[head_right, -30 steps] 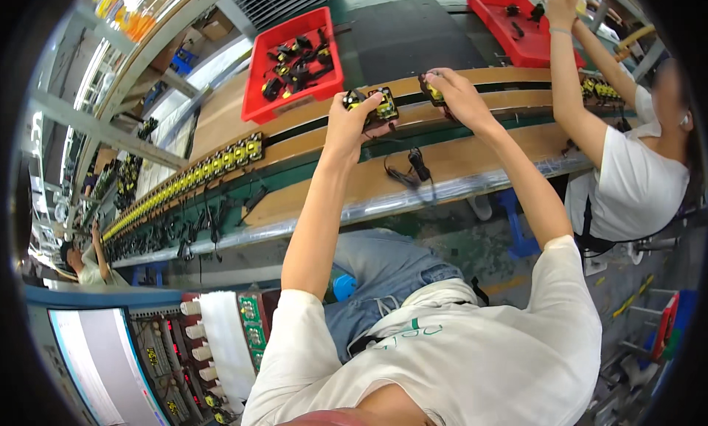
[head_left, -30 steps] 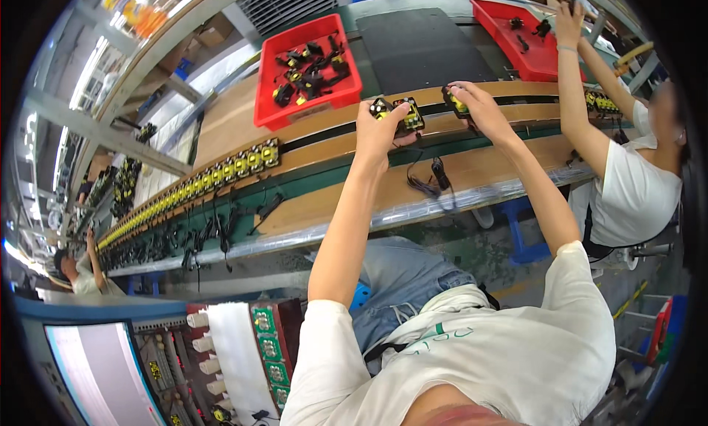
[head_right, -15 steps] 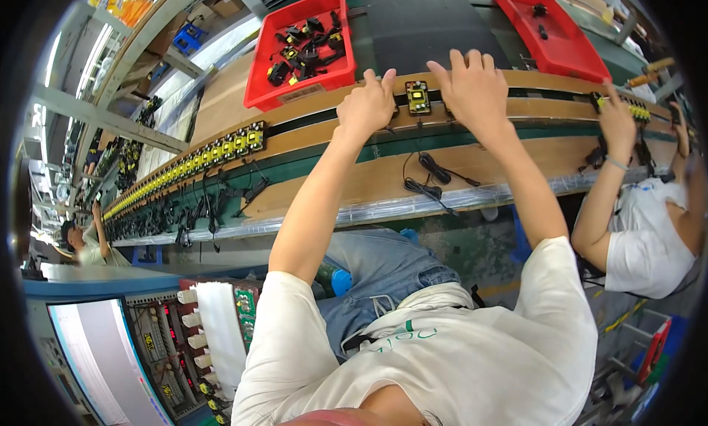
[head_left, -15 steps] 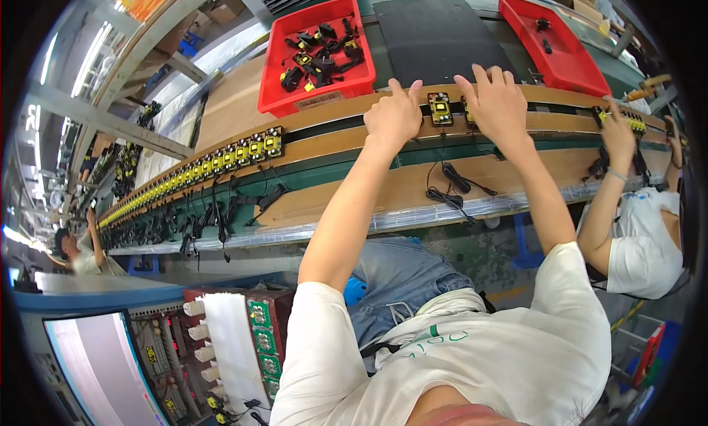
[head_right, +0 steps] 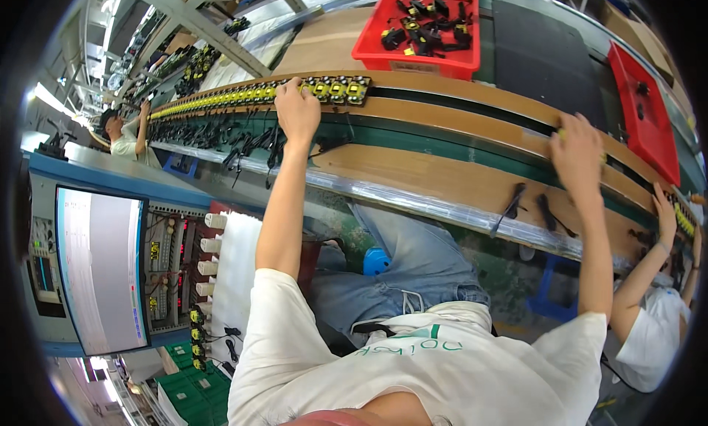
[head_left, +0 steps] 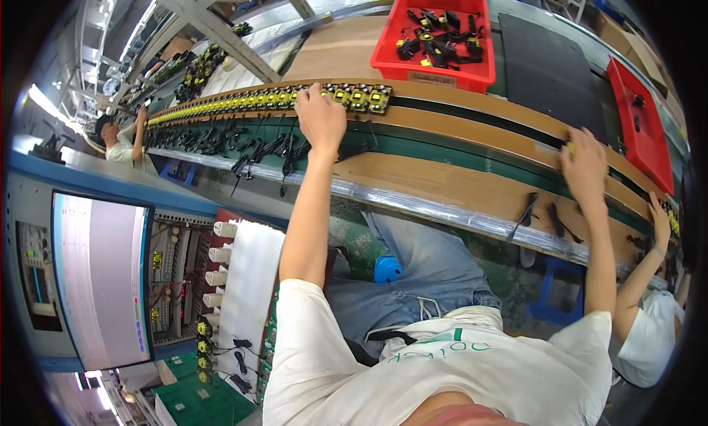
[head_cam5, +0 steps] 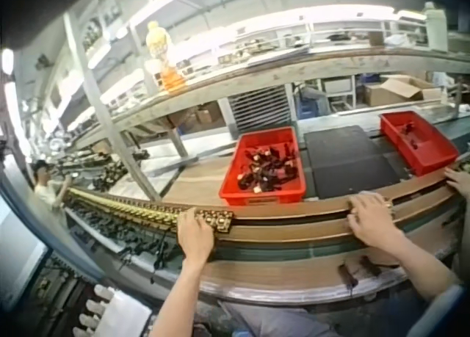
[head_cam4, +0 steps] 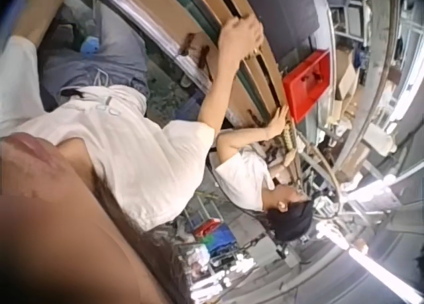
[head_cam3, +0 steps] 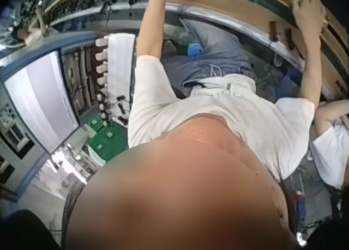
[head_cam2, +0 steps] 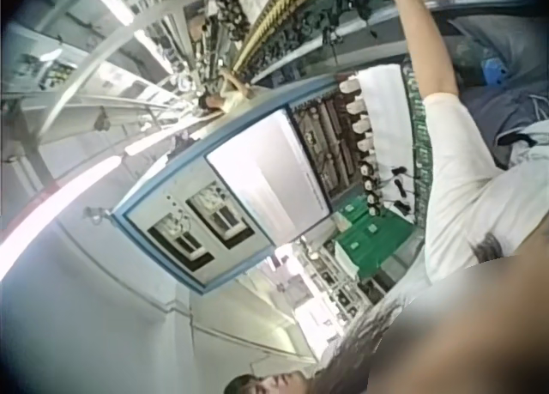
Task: Assembling and testing electronic components on a production line station.
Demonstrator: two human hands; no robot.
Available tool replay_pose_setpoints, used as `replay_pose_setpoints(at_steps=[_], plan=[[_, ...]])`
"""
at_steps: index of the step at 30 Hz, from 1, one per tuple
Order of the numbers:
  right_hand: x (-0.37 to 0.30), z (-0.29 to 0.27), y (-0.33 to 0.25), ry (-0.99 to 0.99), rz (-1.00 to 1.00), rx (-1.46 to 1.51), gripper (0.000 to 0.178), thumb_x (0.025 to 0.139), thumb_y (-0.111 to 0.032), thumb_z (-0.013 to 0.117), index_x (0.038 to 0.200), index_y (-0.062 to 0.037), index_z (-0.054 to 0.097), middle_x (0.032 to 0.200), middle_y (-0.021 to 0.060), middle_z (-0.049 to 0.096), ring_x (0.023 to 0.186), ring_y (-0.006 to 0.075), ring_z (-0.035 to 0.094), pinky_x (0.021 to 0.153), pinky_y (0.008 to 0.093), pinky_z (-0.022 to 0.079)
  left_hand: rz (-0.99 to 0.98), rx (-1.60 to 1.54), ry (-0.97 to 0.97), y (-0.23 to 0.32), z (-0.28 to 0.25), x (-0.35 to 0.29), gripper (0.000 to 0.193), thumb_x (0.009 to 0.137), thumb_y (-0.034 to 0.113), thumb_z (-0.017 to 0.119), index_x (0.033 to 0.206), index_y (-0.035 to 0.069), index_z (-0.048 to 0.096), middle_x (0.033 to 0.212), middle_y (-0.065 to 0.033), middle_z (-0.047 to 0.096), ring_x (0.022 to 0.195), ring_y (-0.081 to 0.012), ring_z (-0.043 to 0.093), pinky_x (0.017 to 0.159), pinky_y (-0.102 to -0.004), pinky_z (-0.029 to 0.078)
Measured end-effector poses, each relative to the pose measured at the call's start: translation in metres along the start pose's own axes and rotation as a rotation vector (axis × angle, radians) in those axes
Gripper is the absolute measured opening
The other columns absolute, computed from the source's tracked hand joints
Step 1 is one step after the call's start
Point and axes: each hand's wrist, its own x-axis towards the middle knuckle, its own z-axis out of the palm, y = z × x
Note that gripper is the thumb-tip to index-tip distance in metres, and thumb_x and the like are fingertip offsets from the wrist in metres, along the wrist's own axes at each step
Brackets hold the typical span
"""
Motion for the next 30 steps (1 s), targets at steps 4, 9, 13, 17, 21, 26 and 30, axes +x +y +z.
replay_pose_setpoints(at_steps=[4, 9, 13, 17, 21, 26, 30], plan=[[-0.024, -0.018, 0.064, -0.2, 0.154, -0.502, 0.049, 0.104, -0.02, 0.061, 0.15, -0.0043, 0.058, 0.157, 0.015, 0.059, 0.147, 0.0329, 0.053, 0.121, 0.0467, 0.04, 0.005, 0.037, -0.097, -0.032, 0.001, 0.008, 0.029, 0.098, 0.008, 0.06, 0.121, -0.003, 0.072, 0.119, -0.0227, 0.066, 0.108, -0.0427, 0.063, 0.091, -0.0499, 0.054], [-0.03, -0.028, 0.044, 0.006, 0.274, 0.032, 0.043, 0.107, -0.022, 0.064, 0.145, -0.0034, 0.063, 0.136, 0.0136, 0.07, 0.123, 0.0266, 0.066, 0.105, 0.0372, 0.05, 0.04, 0.027, -0.207, -0.029, 0.008, 0.014, 0.032, 0.098, 0.01, 0.061, 0.125, -0.003, 0.073, 0.119, -0.0232, 0.067, 0.106, -0.0434, 0.064, 0.091, -0.0493, 0.055], [-0.014, -0.052, -0.039, -0.071, 0.376, 0.788, 0.035, 0.108, -0.022, 0.066, 0.136, -0.0015, 0.069, 0.11, 0.0104, 0.074, 0.092, 0.0196, 0.069, 0.083, 0.0294, 0.054, 0.009, -0.095, -0.374, -0.003, 0.004, 0.011, 0.034, 0.099, 0.015, 0.063, 0.127, -0.001, 0.073, 0.116, -0.0236, 0.07, 0.102, -0.044, 0.066, 0.091, -0.0494, 0.056], [0.002, -0.014, -0.047, -0.175, 0.327, 0.746, 0.048, 0.109, -0.03, 0.064, 0.149, -0.0037, 0.059, 0.11, 0.0113, 0.075, 0.092, 0.0225, 0.069, 0.086, 0.0322, 0.054, -0.096, -0.507, -0.753, 0.067, 0.015, 0.0, 0.037, 0.099, 0.022, 0.066, 0.128, 0.001, 0.073, 0.113, -0.0235, 0.074, 0.099, -0.0444, 0.069, 0.09, -0.0498, 0.057], [0.025, -0.023, -0.047, -0.377, 0.549, 0.794, 0.063, 0.108, -0.045, 0.062, 0.153, -0.0013, 0.054, 0.12, 0.0137, 0.075, 0.106, 0.0275, 0.071, 0.096, 0.0356, 0.053, 0.132, -0.33, -0.633, 0.138, 0.035, -0.021, 0.049, 0.1, 0.037, 0.068, 0.135, 0.004, 0.07, 0.115, -0.0219, 0.077, 0.103, -0.0436, 0.073, 0.091, -0.0479, 0.057], [0.024, 0.024, -0.033, -0.301, 0.498, 0.721, 0.072, 0.105, -0.057, 0.061, 0.153, -0.0037, 0.056, 0.13, 0.0166, 0.074, 0.115, 0.0309, 0.071, 0.099, 0.0369, 0.053, 0.014, -0.517, -0.97, 0.197, 0.067, -0.05, 0.067, 0.101, 0.055, 0.063, 0.147, 0.006, 0.061, 0.127, -0.0214, 0.076, 0.123, -0.0448, 0.07, 0.101, -0.0503, 0.053], [0.022, 0.024, -0.032, -0.281, 0.481, 0.724, 0.076, 0.102, -0.064, 0.061, 0.152, -0.0059, 0.058, 0.134, 0.0169, 0.073, 0.118, 0.0319, 0.071, 0.101, 0.0376, 0.052, 0.025, -0.587, -0.842, 0.219, 0.072, -0.083, 0.058, 0.101, 0.042, 0.066, 0.142, 0.002, 0.06, 0.13, -0.021, 0.075, 0.119, -0.0421, 0.07, 0.1, -0.0459, 0.051]])
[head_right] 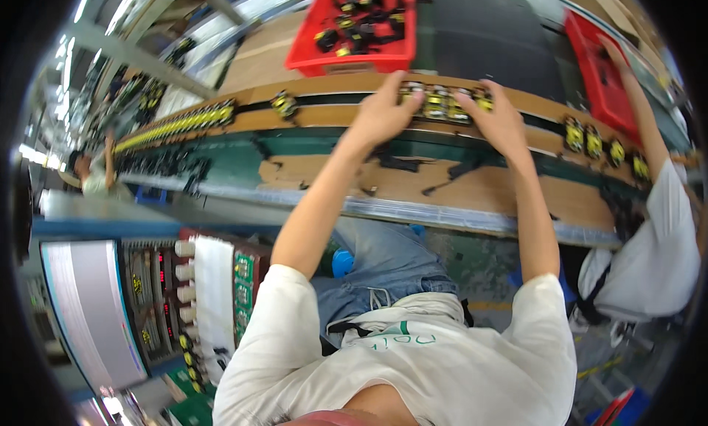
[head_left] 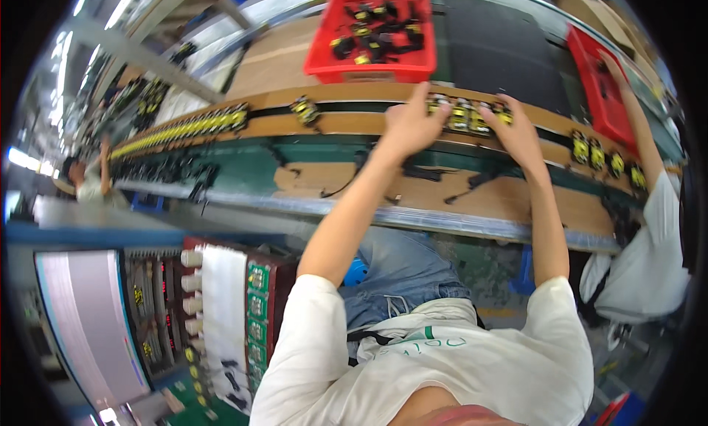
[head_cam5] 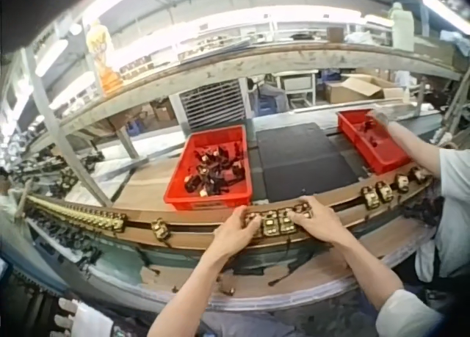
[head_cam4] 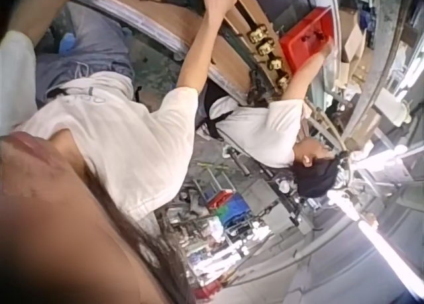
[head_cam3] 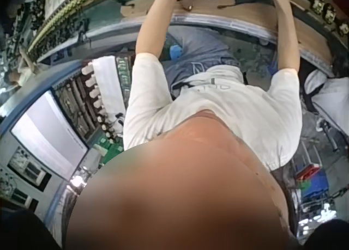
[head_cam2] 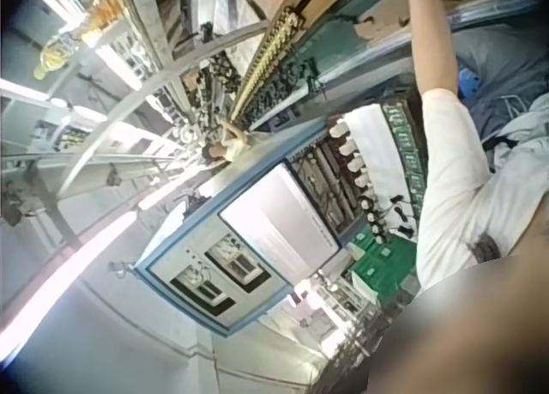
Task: Assembling and testing electronic components on a production line station.
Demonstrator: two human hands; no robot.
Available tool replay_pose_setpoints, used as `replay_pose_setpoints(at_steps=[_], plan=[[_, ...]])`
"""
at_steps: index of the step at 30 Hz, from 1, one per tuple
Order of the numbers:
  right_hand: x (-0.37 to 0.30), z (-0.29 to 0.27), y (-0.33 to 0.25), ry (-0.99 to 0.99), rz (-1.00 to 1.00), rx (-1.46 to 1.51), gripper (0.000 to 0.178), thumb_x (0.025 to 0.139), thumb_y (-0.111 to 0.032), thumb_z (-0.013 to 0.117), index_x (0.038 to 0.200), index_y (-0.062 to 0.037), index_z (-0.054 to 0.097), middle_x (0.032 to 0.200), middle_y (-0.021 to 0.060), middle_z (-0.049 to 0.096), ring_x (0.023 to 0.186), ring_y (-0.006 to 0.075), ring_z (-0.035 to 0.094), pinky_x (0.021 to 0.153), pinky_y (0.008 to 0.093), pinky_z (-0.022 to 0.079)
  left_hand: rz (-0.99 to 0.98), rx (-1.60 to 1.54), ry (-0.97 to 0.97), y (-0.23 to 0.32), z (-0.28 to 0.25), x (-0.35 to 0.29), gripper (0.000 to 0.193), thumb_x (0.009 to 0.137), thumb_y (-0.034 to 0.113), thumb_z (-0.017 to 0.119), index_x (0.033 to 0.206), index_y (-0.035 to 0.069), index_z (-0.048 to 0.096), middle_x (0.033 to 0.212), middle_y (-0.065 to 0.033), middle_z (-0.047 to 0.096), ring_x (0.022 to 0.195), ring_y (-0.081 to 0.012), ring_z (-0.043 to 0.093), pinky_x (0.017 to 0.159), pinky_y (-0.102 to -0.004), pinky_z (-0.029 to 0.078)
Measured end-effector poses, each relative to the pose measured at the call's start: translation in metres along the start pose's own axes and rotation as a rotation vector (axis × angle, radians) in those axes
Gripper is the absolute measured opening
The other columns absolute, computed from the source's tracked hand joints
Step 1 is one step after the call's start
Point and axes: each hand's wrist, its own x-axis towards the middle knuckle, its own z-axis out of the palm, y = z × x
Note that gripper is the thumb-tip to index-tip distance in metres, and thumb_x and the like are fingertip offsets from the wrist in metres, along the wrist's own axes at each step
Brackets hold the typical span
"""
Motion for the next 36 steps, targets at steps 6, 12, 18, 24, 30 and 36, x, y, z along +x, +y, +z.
replay_pose_setpoints(at_steps=[6, 12, 18, 24, 30, 36], plan=[[-0.007, -0.002, -0.026, -0.019, 0.131, -0.127, 0.087, 0.093, -0.08, 0.059, 0.15, -0.0134, 0.061, 0.133, 0.0148, 0.075, 0.117, 0.0348, 0.072, 0.099, 0.0409, 0.053, -0.072, 0.153, 0.578, -0.027, -0.037, -0.107, 0.05, 0.094, 0.019, 0.076, 0.139, 0.001, 0.061, 0.103, -0.0157, 0.065, 0.089, -0.0349, 0.065, 0.084, -0.044, 0.053], [-0.003, 0.007, -0.025, 0.012, 0.125, -0.1, 0.088, 0.092, -0.082, 0.058, 0.15, -0.0152, 0.061, 0.13, 0.0139, 0.076, 0.115, 0.0351, 0.073, 0.097, 0.0401, 0.053, -0.238, 0.236, 0.422, -0.068, -0.064, -0.123, 0.035, 0.097, 0.016, 0.076, 0.126, -0.001, 0.069, 0.103, -0.0115, 0.068, 0.085, -0.0254, 0.067, 0.074, -0.0372, 0.055], [-0.004, 0.006, -0.022, 0.019, 0.139, -0.133, 0.09, 0.092, -0.083, 0.057, 0.15, -0.0149, 0.061, 0.13, 0.0143, 0.077, 0.113, 0.0351, 0.073, 0.097, 0.04, 0.053, -0.277, -0.638, 0.285, -0.056, -0.102, -0.116, 0.026, 0.1, 0.008, 0.072, 0.124, -0.001, 0.071, 0.1, -0.01, 0.076, 0.086, -0.0185, 0.072, 0.079, -0.0288, 0.058], [-0.008, 0.006, -0.024, 0.027, 0.141, -0.167, 0.089, 0.093, -0.083, 0.056, 0.15, -0.0148, 0.062, 0.125, 0.014, 0.078, 0.109, 0.0343, 0.074, 0.097, 0.0402, 0.054, -0.342, -0.929, 0.293, -0.041, -0.118, -0.113, 0.024, 0.099, -0.001, 0.069, 0.122, -0.002, 0.072, 0.1, -0.0103, 0.079, 0.089, -0.0159, 0.075, 0.084, -0.0253, 0.06], [-0.031, -0.01, -0.047, 0.22, 0.043, -0.468, 0.074, 0.1, -0.069, 0.061, 0.147, -0.0131, 0.064, 0.113, 0.0127, 0.078, 0.099, 0.0306, 0.074, 0.093, 0.0407, 0.054, -0.335, -0.711, 0.27, -0.05, -0.101, -0.109, 0.025, 0.095, -0.005, 0.07, 0.12, -0.002, 0.074, 0.102, -0.0118, 0.081, 0.089, -0.0159, 0.075, 0.081, -0.0244, 0.06], [-0.081, 0.024, -0.128, 0.163, -0.821, 0.147, 0.027, 0.097, -0.01, 0.072, 0.124, -0.0077, 0.074, 0.108, 0.0096, 0.075, 0.088, 0.0239, 0.07, 0.079, 0.0335, 0.055, -0.258, -0.487, 0.277, -0.058, -0.107, -0.102, 0.022, 0.095, -0.004, 0.073, 0.116, -0.003, 0.075, 0.102, -0.0134, 0.082, 0.086, -0.0151, 0.075, 0.078, -0.0227, 0.059]])
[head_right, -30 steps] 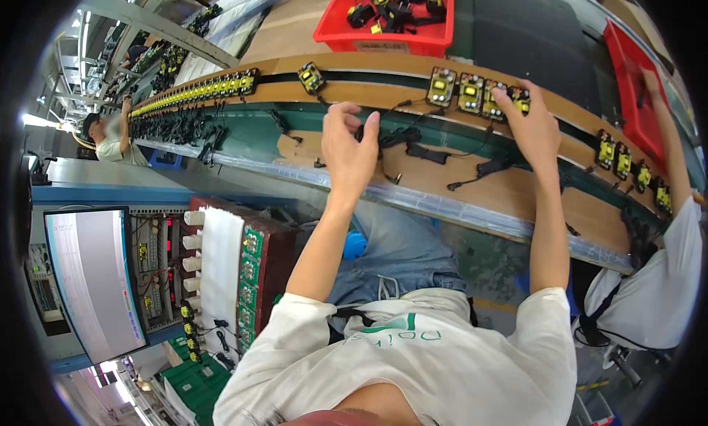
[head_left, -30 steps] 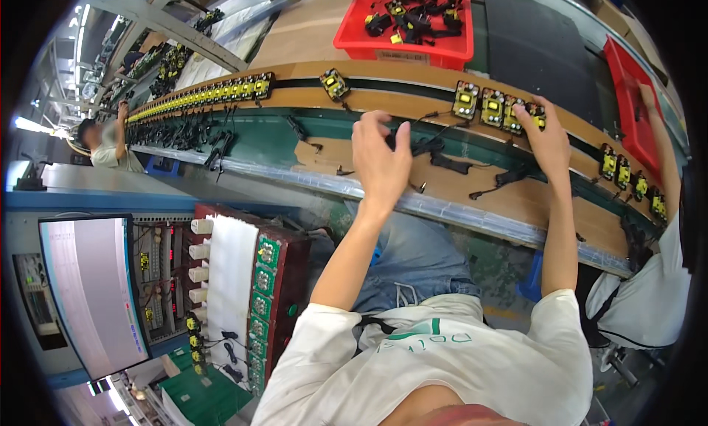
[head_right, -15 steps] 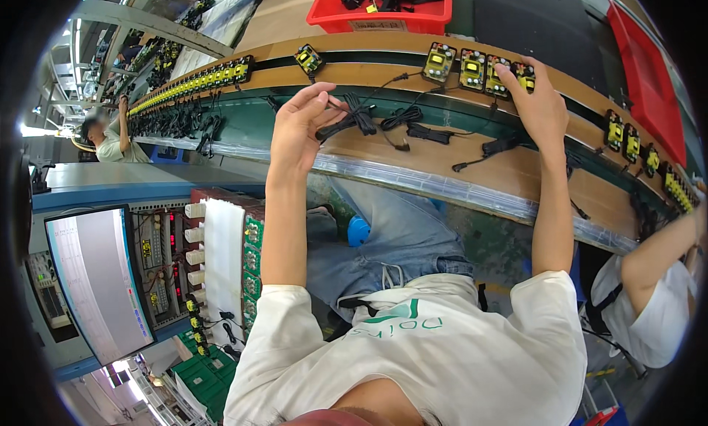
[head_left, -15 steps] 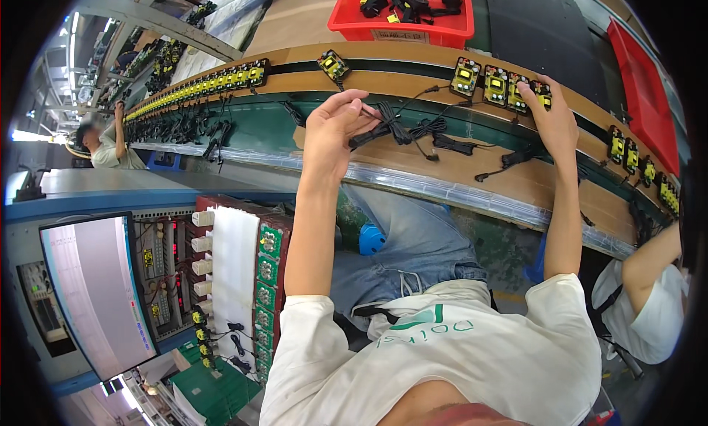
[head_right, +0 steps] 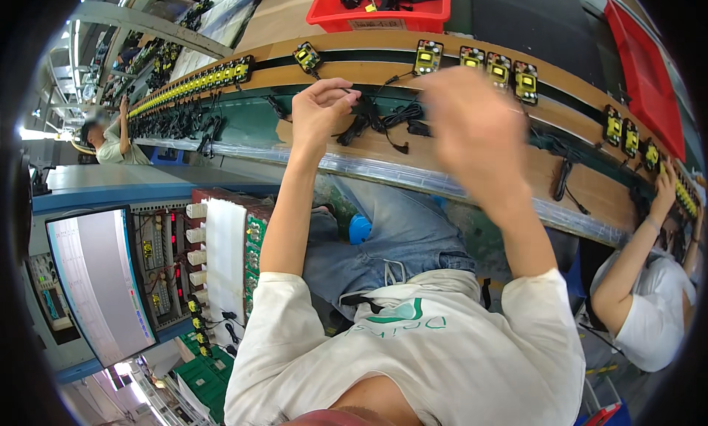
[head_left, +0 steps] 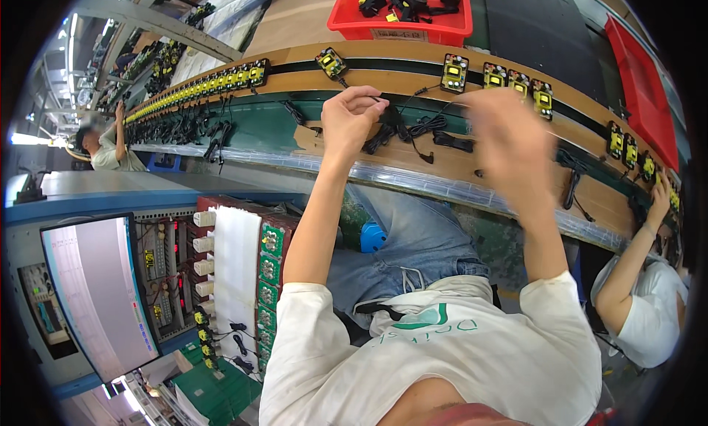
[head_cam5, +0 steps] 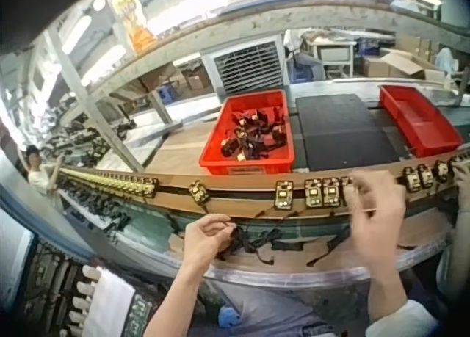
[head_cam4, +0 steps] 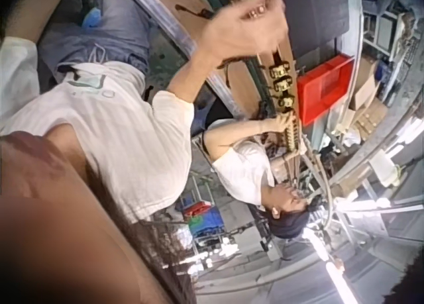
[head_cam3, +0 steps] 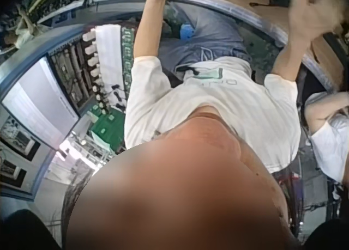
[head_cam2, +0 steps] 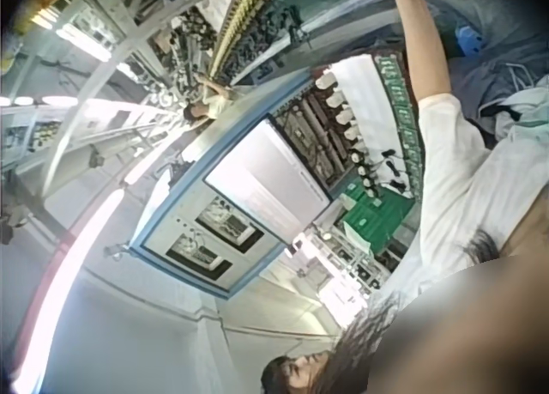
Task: Assembling and testing electronic components on a production line station.
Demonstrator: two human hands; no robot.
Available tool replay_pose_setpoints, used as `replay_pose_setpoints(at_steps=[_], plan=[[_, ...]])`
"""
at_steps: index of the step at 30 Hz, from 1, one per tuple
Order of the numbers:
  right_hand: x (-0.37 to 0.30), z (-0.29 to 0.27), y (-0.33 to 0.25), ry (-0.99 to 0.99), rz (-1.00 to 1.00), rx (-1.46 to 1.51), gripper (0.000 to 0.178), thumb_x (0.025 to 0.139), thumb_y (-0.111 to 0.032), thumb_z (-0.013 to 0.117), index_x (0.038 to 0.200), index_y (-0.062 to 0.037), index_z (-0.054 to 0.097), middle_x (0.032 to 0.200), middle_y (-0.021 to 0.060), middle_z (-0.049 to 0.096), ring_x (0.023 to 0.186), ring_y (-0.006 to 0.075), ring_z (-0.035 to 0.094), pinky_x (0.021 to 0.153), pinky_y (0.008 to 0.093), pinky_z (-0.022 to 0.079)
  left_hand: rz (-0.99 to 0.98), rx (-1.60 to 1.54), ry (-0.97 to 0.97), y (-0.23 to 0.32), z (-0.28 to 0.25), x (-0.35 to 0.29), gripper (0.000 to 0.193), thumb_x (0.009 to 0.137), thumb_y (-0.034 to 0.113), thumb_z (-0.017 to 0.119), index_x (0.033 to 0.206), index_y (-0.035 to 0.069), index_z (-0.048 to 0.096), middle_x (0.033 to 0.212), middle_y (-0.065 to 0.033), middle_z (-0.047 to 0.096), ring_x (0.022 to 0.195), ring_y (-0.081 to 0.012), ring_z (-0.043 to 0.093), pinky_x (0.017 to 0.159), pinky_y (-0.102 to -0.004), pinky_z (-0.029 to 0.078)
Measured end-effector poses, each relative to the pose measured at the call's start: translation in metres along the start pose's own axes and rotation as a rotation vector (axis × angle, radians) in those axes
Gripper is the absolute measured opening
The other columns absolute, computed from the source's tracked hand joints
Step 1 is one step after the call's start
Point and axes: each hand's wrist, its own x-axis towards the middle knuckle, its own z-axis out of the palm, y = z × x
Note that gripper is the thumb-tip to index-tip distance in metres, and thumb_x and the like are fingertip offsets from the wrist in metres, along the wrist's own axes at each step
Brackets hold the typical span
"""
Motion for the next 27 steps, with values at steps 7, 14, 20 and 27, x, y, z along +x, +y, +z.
replay_pose_setpoints(at_steps=[7, 14, 20, 27], plan=[[0.024, 0.096, 0.013, -0.566, -0.025, -0.297, 0.013, 0.088, -0.003, 0.068, 0.1, -0.002, 0.066, 0.112, 0.014, 0.058, 0.091, 0.0344, 0.07, 0.077, 0.0437, 0.059, 0.125, 0.042, 0.092, -0.002, 0.0, 0.023, 0.014, 0.092, -0.006, 0.073, 0.105, -0.003, 0.078, 0.09, -0.0099, 0.081, 0.075, -0.0133, 0.074, 0.072, -0.0222, 0.059], [0.018, 0.08, 0.032, -0.632, -0.216, -0.207, 0.012, 0.089, -0.006, 0.07, 0.1, -0.0002, 0.071, 0.113, 0.0155, 0.06, 0.096, 0.0334, 0.068, 0.081, 0.0453, 0.059, 0.073, 0.155, 0.184, 0.003, -0.037, 0.031, 0.014, 0.092, -0.005, 0.075, 0.106, -0.005, 0.077, 0.093, -0.01, 0.08, 0.073, -0.0141, 0.072, 0.067, -0.0224, 0.059], [0.005, 0.014, 0.029, -0.4, -0.056, 0.107, 0.02, 0.092, -0.008, 0.074, 0.11, -0.0001, 0.073, 0.109, 0.0115, 0.066, 0.089, 0.0297, 0.065, 0.075, 0.0397, 0.055, 0.194, 0.989, 0.247, 0.012, -0.11, 0.029, 0.025, 0.091, 0.007, 0.071, 0.113, 0.009, 0.082, 0.085, -0.012, 0.079, 0.072, -0.0304, 0.074, 0.07, -0.0395, 0.059], [-0.011, -0.089, 0.099, -0.29, 0.873, -0.539, 0.06, 0.106, -0.057, 0.06, 0.134, -0.004, 0.068, 0.109, 0.0109, 0.077, 0.092, 0.0276, 0.073, 0.08, 0.0372, 0.055, 0.171, 0.718, -0.183, 0.083, 0.042, 0.014, 0.056, 0.105, 0.041, 0.067, 0.144, 0.0, 0.062, 0.094, -0.0148, 0.077, 0.081, -0.0295, 0.072, 0.074, -0.04, 0.056]])
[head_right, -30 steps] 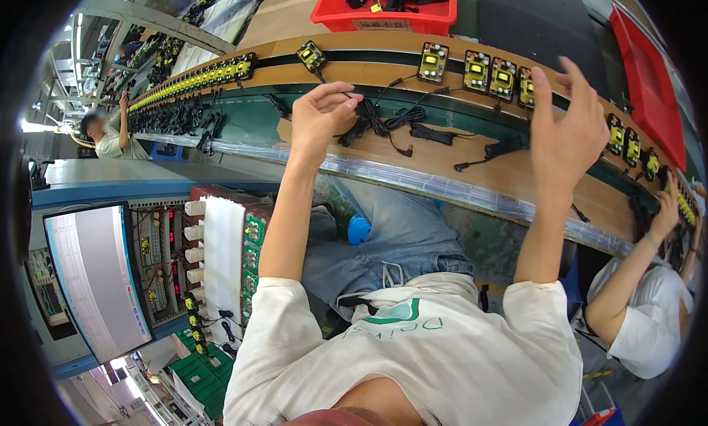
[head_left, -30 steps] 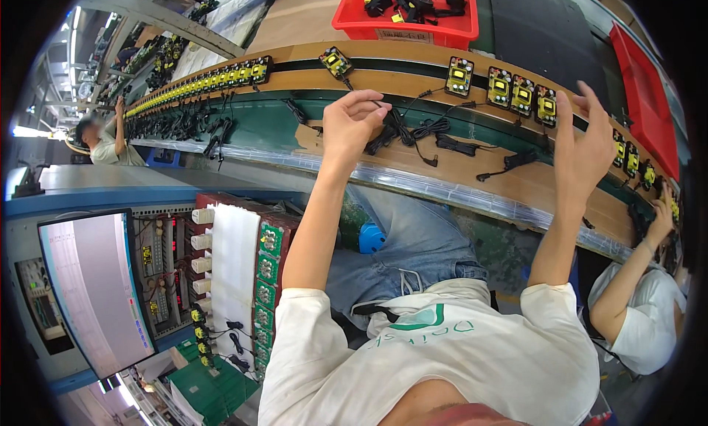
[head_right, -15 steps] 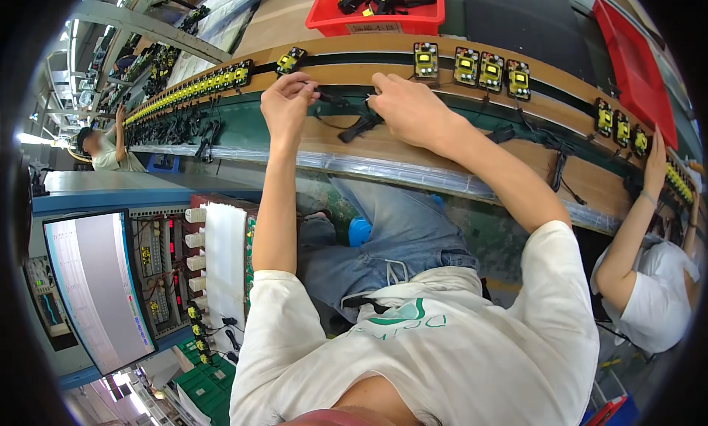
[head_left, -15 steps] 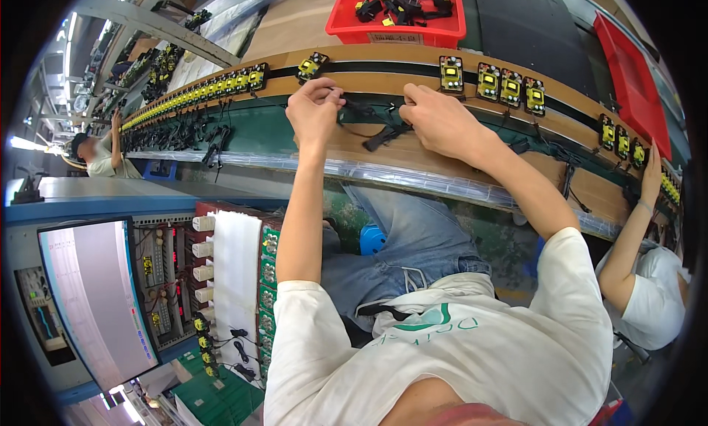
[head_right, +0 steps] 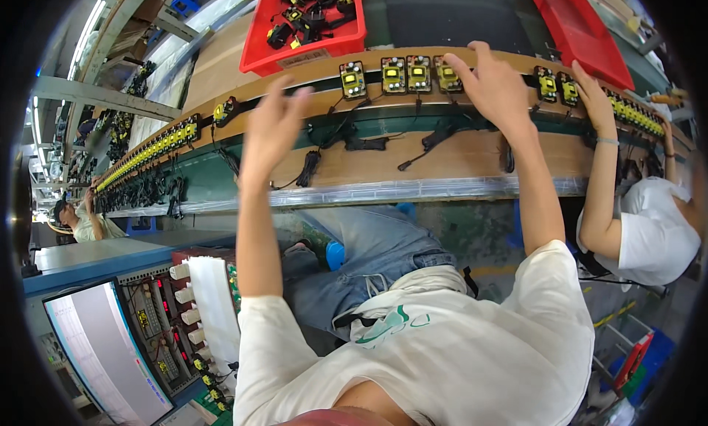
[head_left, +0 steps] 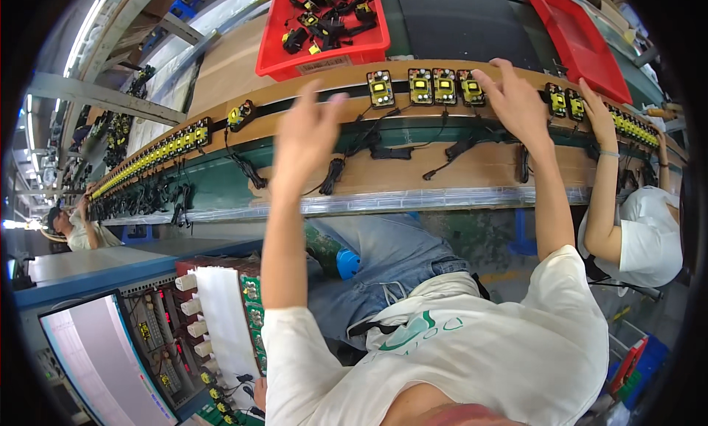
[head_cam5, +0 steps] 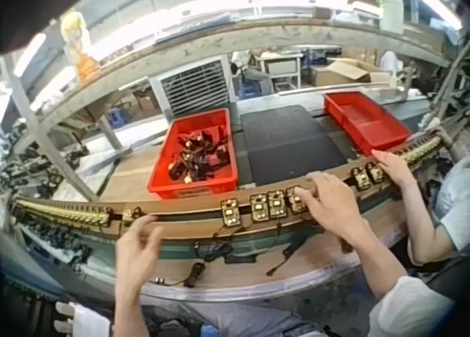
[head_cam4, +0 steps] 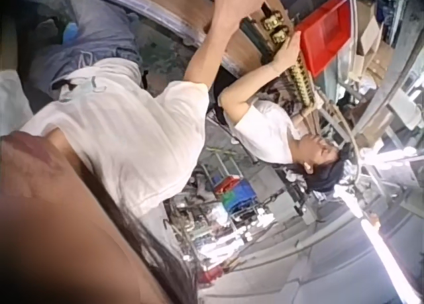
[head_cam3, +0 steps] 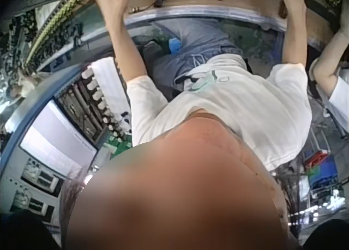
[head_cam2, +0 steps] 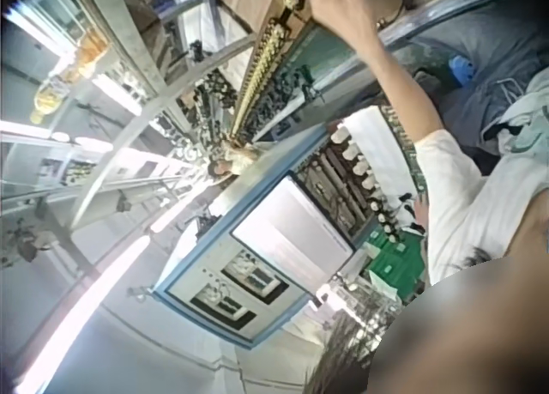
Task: Assembling and testing electronic components on a production line station.
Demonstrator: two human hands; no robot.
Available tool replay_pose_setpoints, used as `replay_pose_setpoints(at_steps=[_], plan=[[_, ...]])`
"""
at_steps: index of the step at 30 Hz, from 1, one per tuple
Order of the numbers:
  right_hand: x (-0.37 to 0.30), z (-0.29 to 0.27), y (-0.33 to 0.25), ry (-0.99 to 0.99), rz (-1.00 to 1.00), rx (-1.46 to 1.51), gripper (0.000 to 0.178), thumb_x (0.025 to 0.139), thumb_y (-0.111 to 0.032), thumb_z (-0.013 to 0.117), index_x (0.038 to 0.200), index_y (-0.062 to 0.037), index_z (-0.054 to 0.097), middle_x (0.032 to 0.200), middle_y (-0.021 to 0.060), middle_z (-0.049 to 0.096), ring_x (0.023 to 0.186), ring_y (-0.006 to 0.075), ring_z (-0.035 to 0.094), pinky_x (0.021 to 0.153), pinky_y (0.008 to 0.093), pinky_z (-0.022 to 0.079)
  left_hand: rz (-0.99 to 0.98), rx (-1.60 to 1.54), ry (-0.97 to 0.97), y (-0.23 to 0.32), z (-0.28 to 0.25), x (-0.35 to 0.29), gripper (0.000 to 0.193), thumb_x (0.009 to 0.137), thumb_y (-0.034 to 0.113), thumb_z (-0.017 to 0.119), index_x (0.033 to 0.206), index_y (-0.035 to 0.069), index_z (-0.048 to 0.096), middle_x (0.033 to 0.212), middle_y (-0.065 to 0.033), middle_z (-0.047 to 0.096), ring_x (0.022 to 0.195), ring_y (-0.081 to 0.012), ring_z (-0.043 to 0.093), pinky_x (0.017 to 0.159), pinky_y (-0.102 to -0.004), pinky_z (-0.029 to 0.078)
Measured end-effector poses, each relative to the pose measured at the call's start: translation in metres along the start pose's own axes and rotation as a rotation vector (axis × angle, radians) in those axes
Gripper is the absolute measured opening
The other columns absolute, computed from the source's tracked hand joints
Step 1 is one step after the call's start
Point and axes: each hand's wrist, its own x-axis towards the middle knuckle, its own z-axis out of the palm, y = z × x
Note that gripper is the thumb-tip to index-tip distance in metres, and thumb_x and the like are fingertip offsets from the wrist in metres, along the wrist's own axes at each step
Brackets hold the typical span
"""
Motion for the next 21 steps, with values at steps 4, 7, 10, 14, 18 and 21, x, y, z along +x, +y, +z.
replay_pose_setpoints(at_steps=[4, 7, 10, 14, 18, 21], plan=[[0.024, 0.039, 0.014, -0.059, 0.005, 0.318, 0.074, 0.1, -0.067, 0.062, 0.14, -0.0043, 0.065, 0.119, 0.0143, 0.077, 0.101, 0.0299, 0.074, 0.087, 0.0375, 0.055, 0.086, -0.212, -0.048, 0.016, 0.085, 0.055, 0.066, 0.098, 0.047, 0.074, 0.14, -0.003, 0.063, 0.107, -0.0177, 0.079, 0.097, -0.0342, 0.075, 0.086, -0.0418, 0.058], [0.032, 0.051, 0.012, 0.039, -0.04, 0.322, 0.075, 0.097, -0.065, 0.068, 0.141, -0.0044, 0.065, 0.123, 0.0161, 0.075, 0.107, 0.0297, 0.073, 0.093, 0.0367, 0.054, 0.106, -0.184, -0.045, 0.03, 0.12, 0.066, 0.069, 0.091, 0.047, 0.079, 0.137, -0.001, 0.065, 0.114, -0.0182, 0.079, 0.104, -0.0347, 0.076, 0.092, -0.042, 0.058], [0.033, 0.05, 0.002, -0.062, 0.008, 0.432, 0.072, 0.094, -0.059, 0.075, 0.139, -0.0038, 0.066, 0.129, 0.0172, 0.073, 0.112, 0.0288, 0.07, 0.099, 0.0372, 0.053, 0.085, -0.284, 0.037, 0.028, 0.134, 0.066, 0.065, 0.081, 0.038, 0.088, 0.131, 0.001, 0.067, 0.116, -0.02, 0.076, 0.104, -0.0369, 0.073, 0.095, -0.0445, 0.056], [0.041, 0.077, 0.015, 0.036, -0.199, 0.507, 0.076, 0.09, -0.061, 0.079, 0.137, -0.003, 0.066, 0.129, 0.0154, 0.073, 0.111, 0.0303, 0.071, 0.097, 0.0388, 0.054, 0.161, -0.405, 0.207, 0.029, 0.151, 0.061, 0.065, 0.075, 0.021, 0.089, 0.129, 0.002, 0.059, 0.115, -0.0228, 0.063, 0.104, -0.0384, 0.064, 0.091, -0.0519, 0.055], [0.053, 0.09, 0.017, -0.04, -0.22, 0.686, 0.058, 0.096, -0.031, 0.083, 0.14, 0.0024, 0.063, 0.132, 0.019, 0.07, 0.116, 0.0275, 0.068, 0.103, 0.0343, 0.053, -0.048, -0.353, 0.205, 0.034, 0.202, 0.089, 0.099, 0.066, 0.027, 0.096, 0.142, -0.007, 0.043, 0.141, -0.0404, 0.048, 0.115, -0.0541, 0.065, 0.097, -0.0588, 0.058], [0.054, 0.073, 0.033, -0.034, -0.178, 0.652, 0.053, 0.097, -0.031, 0.084, 0.136, 0.0013, 0.066, 0.128, 0.0178, 0.071, 0.117, 0.0257, 0.067, 0.104, 0.0322, 0.052, -0.117, -0.481, -0.028, 0.066, 0.172, 0.086, 0.061, 0.053, 0.031, 0.104, 0.093, -0.004, 0.073, 0.09, -0.021, 0.076, 0.083, -0.0394, 0.074, 0.077, -0.0464, 0.064]])
